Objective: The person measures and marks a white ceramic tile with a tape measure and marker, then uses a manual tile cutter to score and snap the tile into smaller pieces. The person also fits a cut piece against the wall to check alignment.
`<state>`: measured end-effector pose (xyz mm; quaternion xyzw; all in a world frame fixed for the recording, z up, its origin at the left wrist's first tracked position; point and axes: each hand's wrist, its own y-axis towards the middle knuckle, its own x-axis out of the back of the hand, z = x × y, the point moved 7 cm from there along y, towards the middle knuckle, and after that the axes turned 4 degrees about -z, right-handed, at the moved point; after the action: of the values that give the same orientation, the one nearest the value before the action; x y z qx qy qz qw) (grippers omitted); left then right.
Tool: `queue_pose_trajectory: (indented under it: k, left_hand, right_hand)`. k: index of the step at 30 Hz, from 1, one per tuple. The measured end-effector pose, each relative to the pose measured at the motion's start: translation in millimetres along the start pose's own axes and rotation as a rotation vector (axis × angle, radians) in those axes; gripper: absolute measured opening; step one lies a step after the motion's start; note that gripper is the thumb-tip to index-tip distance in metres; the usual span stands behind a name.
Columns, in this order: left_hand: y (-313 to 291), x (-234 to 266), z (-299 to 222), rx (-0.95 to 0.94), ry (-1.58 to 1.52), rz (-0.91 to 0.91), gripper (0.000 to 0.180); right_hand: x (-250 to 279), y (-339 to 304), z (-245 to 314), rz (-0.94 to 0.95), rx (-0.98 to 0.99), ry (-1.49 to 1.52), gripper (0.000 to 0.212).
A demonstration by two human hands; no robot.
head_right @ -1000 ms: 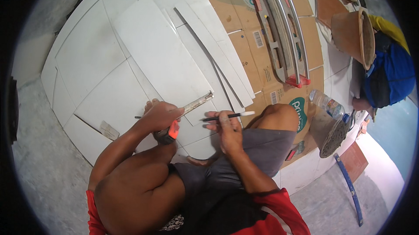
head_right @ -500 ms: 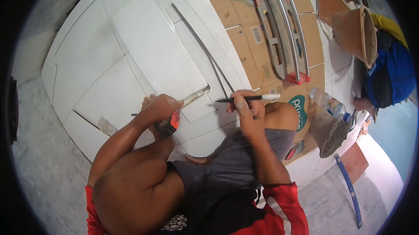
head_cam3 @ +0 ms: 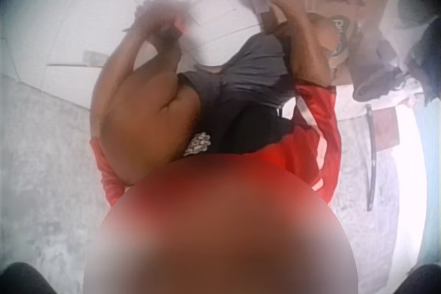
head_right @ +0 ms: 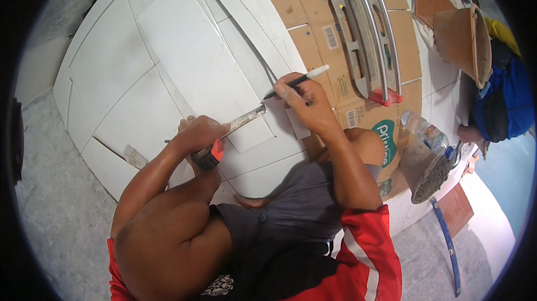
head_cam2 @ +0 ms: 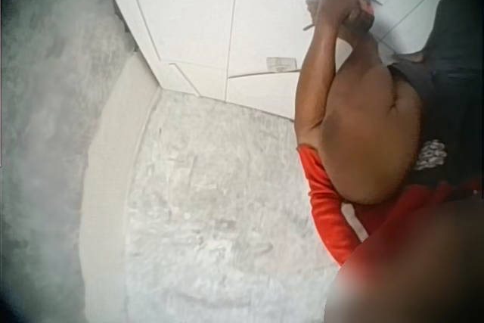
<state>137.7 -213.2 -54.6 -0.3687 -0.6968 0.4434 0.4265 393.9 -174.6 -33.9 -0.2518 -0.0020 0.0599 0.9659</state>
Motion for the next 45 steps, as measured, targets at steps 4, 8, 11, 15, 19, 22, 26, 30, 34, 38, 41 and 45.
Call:
queue_pose_trajectory:
  k: [4,8,11,15,19,22,26,30,34,38,41,45]
  left_hand:
    - [4.5,-1.9,4.3,0.005,0.029,0.007,0.052]
    - [12.9,-6.1,10.8,0.022,0.058,0.034,0.054]
    - [10.2,-2.7,6.6,0.059,0.078,0.028,0.052]
    - [10.3,-2.8,7.4,0.084,0.073,0.040,0.050]
    - [11.8,-3.8,9.5,0.087,0.047,0.048,0.050]
    - [11.9,-2.6,8.7,0.069,0.042,0.048,0.049]
    - [11.0,-1.5,8.8,0.055,0.045,0.041,0.051]
    - [13.7,-2.6,10.6,0.046,0.030,0.058,0.050]
    - [14.0,-2.5,9.6,0.036,0.008,0.075,0.048]
    - [15.7,-4.7,12.0,0.031,-0.023,0.093,0.048]
    - [15.7,-3.3,11.3,0.012,-0.004,0.066,0.049]
    - [17.4,-4.6,13.6,0.008,-0.012,0.071,0.050]
  right_hand:
    - [-14.5,1.2,-6.1,0.109,-0.074,-0.044,0.018]
    - [-17.5,2.5,-8.7,0.135,-0.092,-0.061,0.018]
    - [-20.9,3.1,-12.8,0.157,-0.093,-0.088,0.018]
    - [-30.7,4.6,-0.4,0.196,-0.015,-0.127,0.018]
    - [-36.2,12.5,13.1,0.215,0.034,-0.198,0.017]
    - [-38.0,16.2,7.0,0.239,0.065,-0.188,0.019]
    - [-43.9,16.5,-2.4,0.267,-0.020,-0.144,0.016]
    - [-45.4,16.5,-4.2,0.271,-0.055,-0.143,0.017]
    - [-45.6,17.2,-9.8,0.290,-0.030,-0.164,0.016]
    - [-46.5,18.2,-16.4,0.290,0.016,-0.217,0.017]
    - [-47.4,18.7,-16.8,0.298,0.006,-0.253,0.017]
    - [-48.7,18.2,-16.7,0.300,-0.003,-0.262,0.017]
